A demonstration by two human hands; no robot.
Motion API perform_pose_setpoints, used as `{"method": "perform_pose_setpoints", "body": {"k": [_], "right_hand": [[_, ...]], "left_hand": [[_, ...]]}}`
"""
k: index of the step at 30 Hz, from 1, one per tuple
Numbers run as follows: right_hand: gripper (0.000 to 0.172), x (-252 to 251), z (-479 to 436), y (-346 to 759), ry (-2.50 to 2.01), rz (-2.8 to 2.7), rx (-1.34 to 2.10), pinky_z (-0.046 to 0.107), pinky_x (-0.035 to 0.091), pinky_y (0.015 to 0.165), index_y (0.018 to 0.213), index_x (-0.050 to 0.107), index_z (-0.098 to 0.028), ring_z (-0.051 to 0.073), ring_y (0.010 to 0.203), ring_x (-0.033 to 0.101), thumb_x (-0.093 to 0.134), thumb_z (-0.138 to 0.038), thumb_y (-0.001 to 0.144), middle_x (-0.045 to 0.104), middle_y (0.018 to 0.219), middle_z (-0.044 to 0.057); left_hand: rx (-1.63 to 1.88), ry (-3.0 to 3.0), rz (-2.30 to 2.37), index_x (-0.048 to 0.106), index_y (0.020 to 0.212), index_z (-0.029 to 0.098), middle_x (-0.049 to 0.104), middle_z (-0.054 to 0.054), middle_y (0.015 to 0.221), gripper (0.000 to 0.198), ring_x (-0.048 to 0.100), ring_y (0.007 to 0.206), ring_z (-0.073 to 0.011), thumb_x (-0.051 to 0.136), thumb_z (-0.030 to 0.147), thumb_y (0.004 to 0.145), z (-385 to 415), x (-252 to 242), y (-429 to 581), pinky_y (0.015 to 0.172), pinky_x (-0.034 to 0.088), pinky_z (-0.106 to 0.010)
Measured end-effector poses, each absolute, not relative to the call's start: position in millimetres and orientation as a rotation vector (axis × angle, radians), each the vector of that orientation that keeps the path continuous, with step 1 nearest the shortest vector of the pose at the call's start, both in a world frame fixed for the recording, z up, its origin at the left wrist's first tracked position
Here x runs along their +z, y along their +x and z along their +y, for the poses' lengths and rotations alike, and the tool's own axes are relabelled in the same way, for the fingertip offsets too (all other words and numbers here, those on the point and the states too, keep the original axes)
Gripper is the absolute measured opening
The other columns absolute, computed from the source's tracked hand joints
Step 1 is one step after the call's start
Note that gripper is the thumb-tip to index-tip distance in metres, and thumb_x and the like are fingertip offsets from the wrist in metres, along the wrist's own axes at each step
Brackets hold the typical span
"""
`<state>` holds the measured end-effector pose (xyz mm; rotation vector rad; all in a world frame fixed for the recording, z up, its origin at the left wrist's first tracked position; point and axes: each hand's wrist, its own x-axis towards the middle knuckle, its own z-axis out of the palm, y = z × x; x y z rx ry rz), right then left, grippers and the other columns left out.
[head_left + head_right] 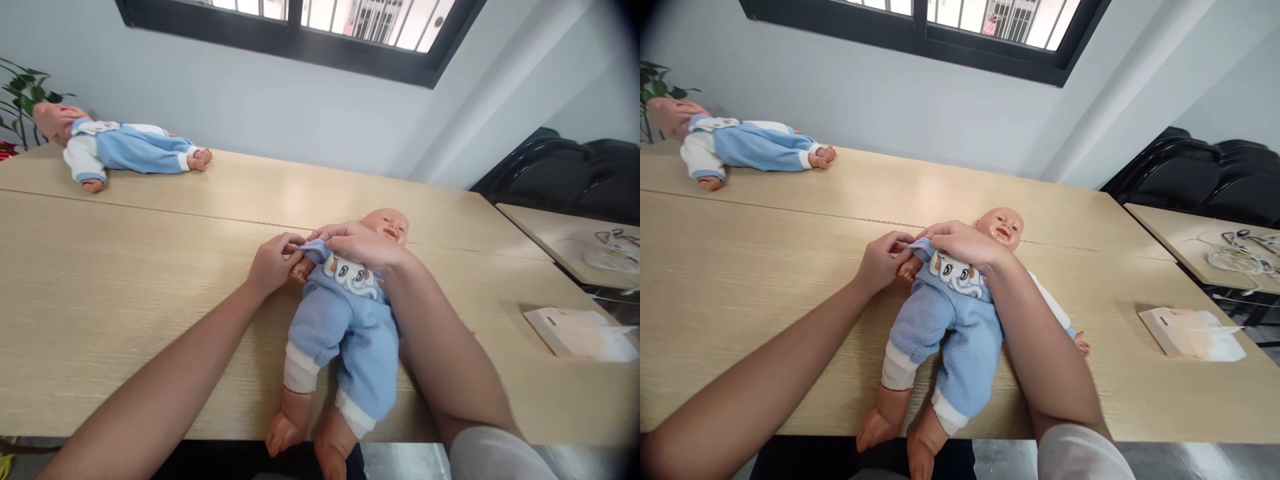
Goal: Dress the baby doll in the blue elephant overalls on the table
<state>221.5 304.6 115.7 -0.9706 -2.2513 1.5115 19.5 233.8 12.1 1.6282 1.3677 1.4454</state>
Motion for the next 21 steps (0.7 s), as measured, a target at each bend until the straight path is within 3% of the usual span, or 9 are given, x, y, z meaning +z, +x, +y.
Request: {"method": "perform_pose_setpoints", "body": {"k": [7, 10, 14, 18, 21], "right_hand": [[0.018, 109.1, 305.9, 218.8, -1.051, -1.959, 1.719, 0.031, 0.054, 0.069, 0.088, 0.078, -0.02, 0.02, 0.08, 0.068, 0.067, -0.028, 0.076, 0.078, 0.093, 0.006], [0.018, 109.6, 309.3, 221.4, -1.013, -1.987, 1.687, 0.032, 0.055, 0.074, 0.087, 0.077, -0.02, 0.021, 0.084, 0.068, 0.065, -0.028, 0.076, 0.078, 0.099, 0.006], [0.016, 116.5, 310.2, 226.1, -0.972, -2.233, 1.437, 0.035, 0.055, 0.087, 0.081, 0.076, -0.022, 0.026, 0.101, 0.069, 0.063, -0.03, 0.083, 0.078, 0.097, 0.005], [0.024, 128.5, 302.1, 230.2, -0.917, -2.507, 1.245, 0.036, 0.056, 0.085, 0.092, 0.077, -0.024, 0.025, 0.095, 0.07, 0.06, -0.04, 0.094, 0.078, 0.097, 0.003], [0.019, 135.7, 294.7, 231.9, -0.88, -2.681, 1.08, 0.036, 0.056, 0.084, 0.102, 0.075, -0.025, 0.025, 0.096, 0.069, 0.065, -0.035, 0.09, 0.076, 0.108, 0.004]], "left_hand": [[1.293, 1.456, 1.108, 0.067, 0.109, 0.02, 0.078, -0.007, 0.109, 0.022, 0.075, 0.098, -0.0214, 0.066, 0.03, 0.09, 238.1, 6.2, 16.7, 0.087, 0.058, -0.033], [1.327, 1.28, 0.981, 0.067, 0.107, 0.018, 0.078, -0.008, 0.106, 0.026, 0.074, 0.1, -0.0216, 0.071, 0.036, 0.088, 238.8, 5.6, 19.1, 0.089, 0.058, -0.035], [1.344, 1.082, 0.894, 0.067, 0.108, 0.017, 0.076, -0.007, 0.104, 0.037, 0.074, 0.092, -0.0201, 0.076, 0.044, 0.085, 237.4, 6.3, 22.4, 0.087, 0.06, -0.036], [1.312, 1.019, 0.884, 0.066, 0.11, 0.019, 0.075, -0.003, 0.097, 0.039, 0.071, 0.087, -0.0181, 0.076, 0.048, 0.085, 237.5, 4.3, 26.1, 0.084, 0.059, -0.033], [1.334, 1.076, 0.936, 0.066, 0.108, 0.019, 0.074, -0.003, 0.097, 0.038, 0.07, 0.085, -0.0176, 0.074, 0.049, 0.087, 237.9, 3.6, 30.8, 0.079, 0.057, -0.03]]}}
